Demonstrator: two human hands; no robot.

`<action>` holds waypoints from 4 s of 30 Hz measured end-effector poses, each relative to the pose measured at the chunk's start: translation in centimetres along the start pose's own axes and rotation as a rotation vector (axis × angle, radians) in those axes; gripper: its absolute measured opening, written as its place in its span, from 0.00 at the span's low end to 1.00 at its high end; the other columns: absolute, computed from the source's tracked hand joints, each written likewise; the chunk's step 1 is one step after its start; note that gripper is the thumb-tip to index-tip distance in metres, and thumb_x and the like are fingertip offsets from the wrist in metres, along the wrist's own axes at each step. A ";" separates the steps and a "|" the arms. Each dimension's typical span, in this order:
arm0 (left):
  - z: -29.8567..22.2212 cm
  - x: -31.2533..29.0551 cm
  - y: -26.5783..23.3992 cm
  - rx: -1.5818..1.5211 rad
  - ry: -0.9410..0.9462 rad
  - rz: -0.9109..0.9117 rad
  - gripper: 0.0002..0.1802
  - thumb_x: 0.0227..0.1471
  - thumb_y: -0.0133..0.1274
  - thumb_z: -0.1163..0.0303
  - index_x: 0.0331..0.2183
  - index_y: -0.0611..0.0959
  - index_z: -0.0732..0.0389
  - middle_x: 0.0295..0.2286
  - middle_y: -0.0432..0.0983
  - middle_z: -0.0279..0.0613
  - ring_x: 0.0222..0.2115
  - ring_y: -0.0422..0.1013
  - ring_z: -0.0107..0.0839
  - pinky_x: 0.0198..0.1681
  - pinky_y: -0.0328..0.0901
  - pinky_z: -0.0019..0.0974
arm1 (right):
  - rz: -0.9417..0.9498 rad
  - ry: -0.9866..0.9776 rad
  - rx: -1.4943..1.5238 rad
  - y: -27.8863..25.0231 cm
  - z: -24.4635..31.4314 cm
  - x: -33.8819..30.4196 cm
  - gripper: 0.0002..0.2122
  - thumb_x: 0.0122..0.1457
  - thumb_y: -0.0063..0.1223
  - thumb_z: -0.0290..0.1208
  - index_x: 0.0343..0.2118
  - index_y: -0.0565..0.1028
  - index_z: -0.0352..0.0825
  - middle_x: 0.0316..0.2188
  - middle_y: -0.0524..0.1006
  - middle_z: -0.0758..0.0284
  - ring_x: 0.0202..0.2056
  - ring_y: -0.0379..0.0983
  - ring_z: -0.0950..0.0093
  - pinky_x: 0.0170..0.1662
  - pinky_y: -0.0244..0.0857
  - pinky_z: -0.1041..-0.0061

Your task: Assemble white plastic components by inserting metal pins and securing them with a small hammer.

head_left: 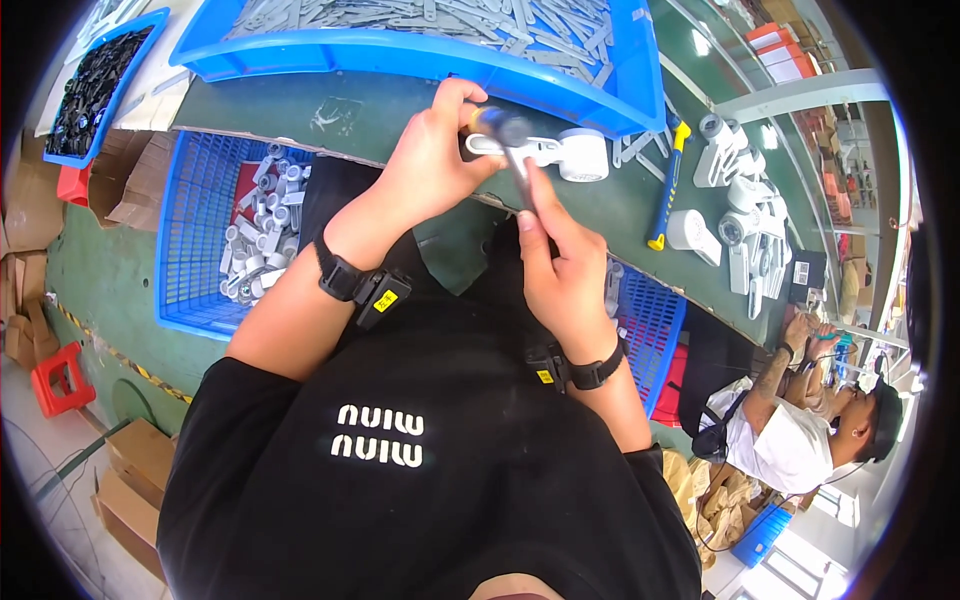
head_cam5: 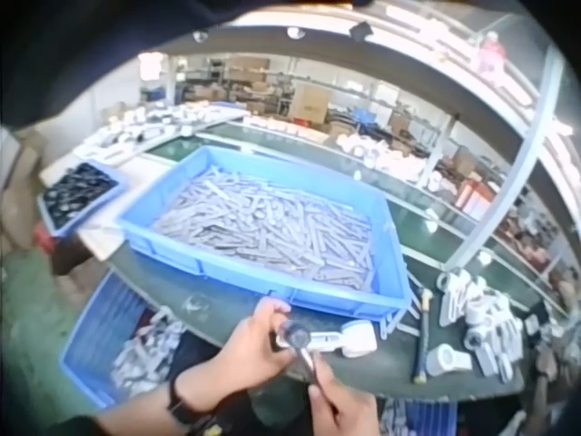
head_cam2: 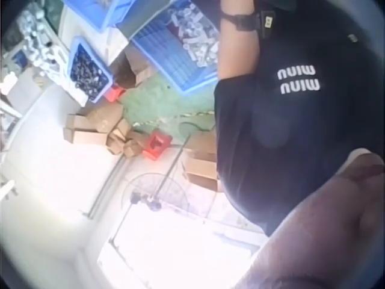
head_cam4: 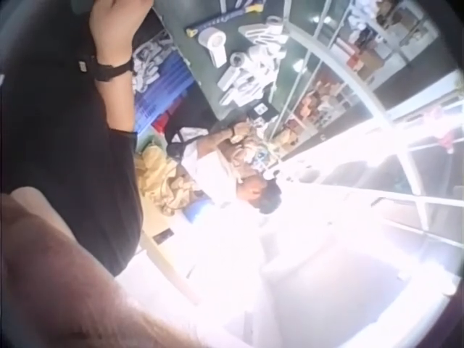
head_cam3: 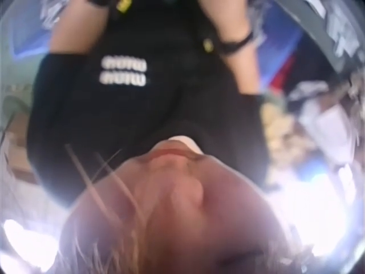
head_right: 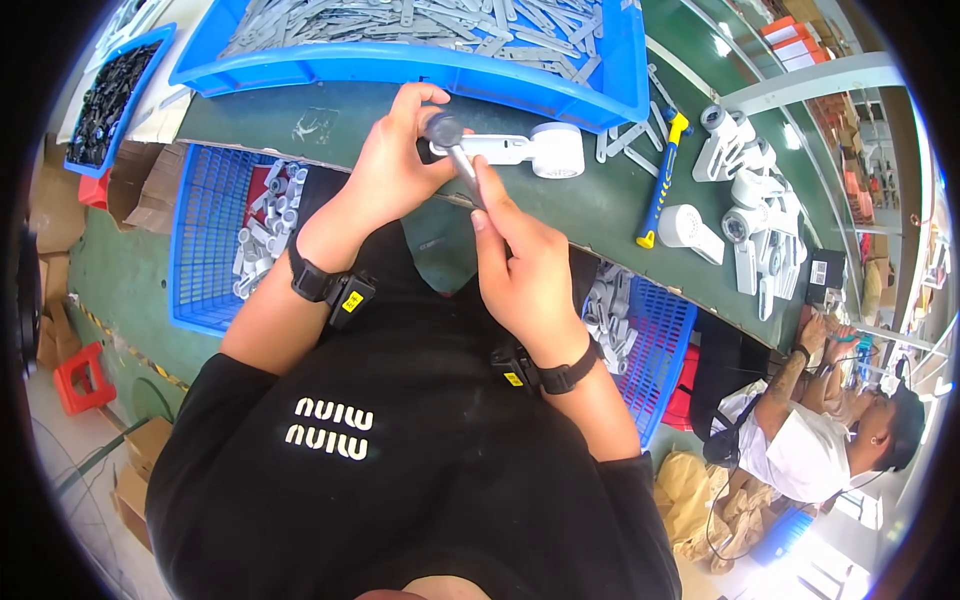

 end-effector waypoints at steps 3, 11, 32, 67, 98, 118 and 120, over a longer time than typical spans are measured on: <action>-0.2 -0.2 0.1 -0.020 -0.056 0.030 0.36 0.49 0.72 0.79 0.55 0.69 0.63 0.39 0.88 0.47 0.38 0.84 0.41 0.45 0.75 0.41 | -0.102 -0.004 -0.009 -0.3 -0.3 0.0 0.24 0.68 0.58 0.20 0.67 0.77 0.39 0.25 0.76 0.50 0.21 0.72 0.61 0.32 0.69 0.69; -0.7 -0.8 0.5 0.094 0.129 -0.058 0.22 0.56 0.70 0.74 0.49 0.78 0.63 0.39 0.85 0.50 0.37 0.83 0.51 0.39 0.76 0.45 | -0.365 -0.132 0.417 -3.2 -2.2 -1.9 0.21 0.69 0.59 0.22 0.65 0.79 0.36 0.31 0.84 0.56 0.24 0.75 0.73 0.34 0.70 0.75; -0.5 -1.3 1.1 0.232 0.230 -0.054 0.12 0.58 0.68 0.75 0.42 0.85 0.66 0.40 0.85 0.48 0.39 0.83 0.47 0.39 0.76 0.40 | -0.149 0.340 0.123 -5.2 -4.5 -2.8 0.21 0.74 0.55 0.26 0.69 0.76 0.38 0.26 0.76 0.77 0.27 0.70 0.87 0.32 0.66 0.82; 1.7 22.7 -8.1 1.112 0.076 0.552 0.11 0.60 0.60 0.67 0.43 0.90 0.60 0.38 0.88 0.50 0.42 0.83 0.51 0.49 0.76 0.50 | -0.122 0.270 1.013 -6.5 -11.2 -0.6 0.19 0.76 0.50 0.28 0.65 0.72 0.27 0.22 0.68 0.73 0.20 0.61 0.84 0.23 0.60 0.81; 5.9 30.3 1.2 0.996 0.008 0.464 0.32 0.50 0.70 0.68 0.58 0.85 0.60 0.45 0.87 0.48 0.49 0.82 0.48 0.53 0.76 0.48 | -0.222 0.131 0.641 -5.4 -11.4 -2.6 0.15 0.66 0.61 0.22 0.54 0.85 0.32 0.19 0.68 0.78 0.23 0.62 0.86 0.28 0.57 0.80; 5.1 29.4 -0.3 0.409 -0.549 0.393 0.19 0.55 0.74 0.61 0.42 0.88 0.64 0.37 0.86 0.44 0.36 0.83 0.34 0.36 0.81 0.36 | -0.191 0.112 0.609 -5.4 -11.5 -2.5 0.14 0.66 0.62 0.24 0.53 0.85 0.33 0.20 0.69 0.77 0.24 0.62 0.86 0.29 0.56 0.79; 4.4 28.5 -2.1 0.183 -0.486 0.300 0.16 0.58 0.72 0.63 0.42 0.88 0.62 0.35 0.85 0.42 0.34 0.82 0.31 0.36 0.80 0.35 | -0.177 0.115 0.614 -5.2 -11.3 -2.3 0.13 0.66 0.62 0.24 0.52 0.86 0.33 0.20 0.70 0.78 0.24 0.62 0.86 0.29 0.57 0.79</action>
Point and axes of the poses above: each hand's wrist, its own x-axis towards the middle knuckle, its own y-axis out of the palm, z = x × y, the point moved 3 cm from there along x, towards the middle knuckle
